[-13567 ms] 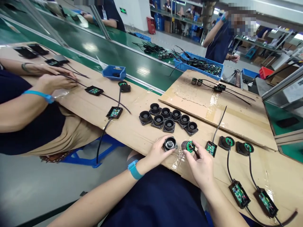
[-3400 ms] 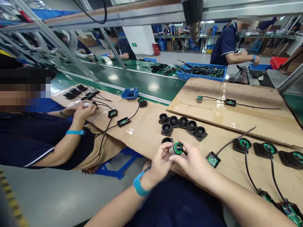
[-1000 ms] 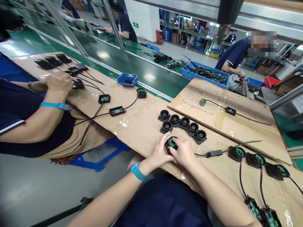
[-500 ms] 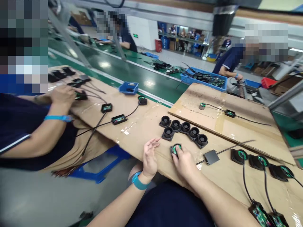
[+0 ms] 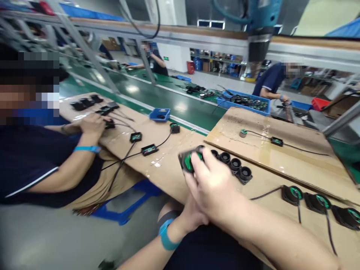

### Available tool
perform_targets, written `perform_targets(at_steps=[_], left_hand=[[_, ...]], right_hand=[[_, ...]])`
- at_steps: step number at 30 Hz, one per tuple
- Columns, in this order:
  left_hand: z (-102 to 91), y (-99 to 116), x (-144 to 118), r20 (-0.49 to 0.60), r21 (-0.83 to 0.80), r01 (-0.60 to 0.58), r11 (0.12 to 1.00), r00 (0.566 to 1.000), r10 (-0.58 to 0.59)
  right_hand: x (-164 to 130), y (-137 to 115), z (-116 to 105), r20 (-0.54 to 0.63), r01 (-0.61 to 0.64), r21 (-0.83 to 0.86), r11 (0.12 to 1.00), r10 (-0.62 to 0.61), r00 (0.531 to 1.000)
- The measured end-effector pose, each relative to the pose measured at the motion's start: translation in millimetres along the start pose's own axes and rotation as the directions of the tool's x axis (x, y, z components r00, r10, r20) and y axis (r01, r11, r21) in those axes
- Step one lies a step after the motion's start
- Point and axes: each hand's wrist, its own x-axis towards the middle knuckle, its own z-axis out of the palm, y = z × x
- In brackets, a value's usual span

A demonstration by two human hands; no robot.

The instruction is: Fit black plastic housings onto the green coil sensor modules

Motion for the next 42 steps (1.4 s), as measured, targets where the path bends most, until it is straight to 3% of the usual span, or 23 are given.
perform_targets(at_steps=[3, 5, 7, 9, 12, 14, 16, 18, 20, 21, 22, 24, 27, 29, 32, 35, 37, 40, 42], left_hand=[[11.2, 41, 29, 0.055, -0.147, 0.113, 0.983, 0.993, -0.106], [-1.8, 64, 41, 0.054, -0.283, 0.196, 0.939, 0.981, -0.189], [-32.8, 81, 45, 0.072, -0.343, 0.303, 0.889, 0.952, -0.297], [-77.5, 89, 49, 0.025, -0.282, 0.418, 0.864, 0.903, -0.429], [-146.9, 86, 69, -0.199, -0.004, 0.544, 0.839, 0.822, -0.534], [-181.8, 78, 89, -0.313, 0.307, 0.566, 0.765, 0.819, -0.480], [-205.4, 68, 108, -0.366, 0.677, 0.483, 0.555, 0.876, -0.315], [-221.0, 56, 125, -0.354, 0.911, 0.371, 0.182, 0.928, -0.118], [-232.6, 41, 135, -0.294, 0.947, 0.286, -0.144, 0.955, -0.035], [-237.5, 33, 138, -0.266, 0.940, 0.254, -0.229, 0.963, -0.026], [-241.8, 24, 139, -0.242, 0.939, 0.230, -0.257, 0.970, -0.014], [-246.7, 8, 134, -0.228, 0.949, 0.241, -0.202, 0.970, 0.083], [-236.2, -5, 118, -0.267, 0.957, 0.291, -0.023, 0.904, 0.335], [-212.3, -9, 104, -0.226, 0.974, 0.193, 0.119, 0.874, 0.430], [-153.8, -18, 87, -0.127, 0.922, -0.025, 0.386, 0.923, 0.363], [-90.5, -35, 79, -0.114, 0.784, -0.004, 0.621, 0.982, 0.150], [-61.0, -49, 81, -0.162, 0.706, 0.074, 0.705, 0.985, 0.059], [-43.7, -64, 88, -0.245, 0.628, 0.127, 0.768, 0.969, 0.041], [-44.1, -68, 88, -0.263, 0.621, 0.113, 0.775, 0.962, 0.070]], right_hand=[[84, -7, 14, -0.112, 0.003, 0.047, 0.999, 0.002, 0.994], [129, 0, 46, -0.016, -0.101, 0.069, 0.992, 0.103, 0.995], [160, 13, 88, 0.195, -0.252, 0.008, 0.968, 0.246, 0.949], [175, 29, 134, 0.391, -0.381, -0.114, 0.918, 0.394, 0.832], [171, 55, 193, 0.482, -0.459, -0.219, 0.861, 0.505, 0.716], [160, 67, 221, 0.518, -0.466, -0.256, 0.847, 0.527, 0.673], [150, 74, 240, 0.556, -0.456, -0.284, 0.843, 0.533, 0.638], [147, 80, 252, 0.588, -0.431, -0.289, 0.855, 0.514, 0.625], [147, 94, 257, 0.615, -0.395, -0.284, 0.874, 0.482, 0.624], [146, 107, 253, 0.624, -0.372, -0.284, 0.884, 0.465, 0.628], [143, 122, 246, 0.628, -0.348, -0.287, 0.892, 0.450, 0.635], [131, 164, 214, 0.611, -0.304, -0.312, 0.900, 0.436, 0.661], [100, 242, 144, 0.514, -0.312, -0.424, 0.850, 0.509, 0.690], [75, 293, 107, 0.375, -0.407, -0.566, 0.717, 0.663, 0.648], [43, 342, 84, 0.359, -0.452, -0.557, 0.696, 0.693, 0.625], [21, 348, 83, 0.365, -0.457, -0.486, 0.745, 0.648, 0.668], [10, 339, 76, 0.343, -0.465, -0.467, 0.752, 0.639, 0.689], [-12, 317, 39, 0.251, -0.503, -0.366, 0.783, 0.604, 0.757], [-36, 293, -3, 0.079, -0.565, -0.203, 0.799, 0.589, 0.804]])
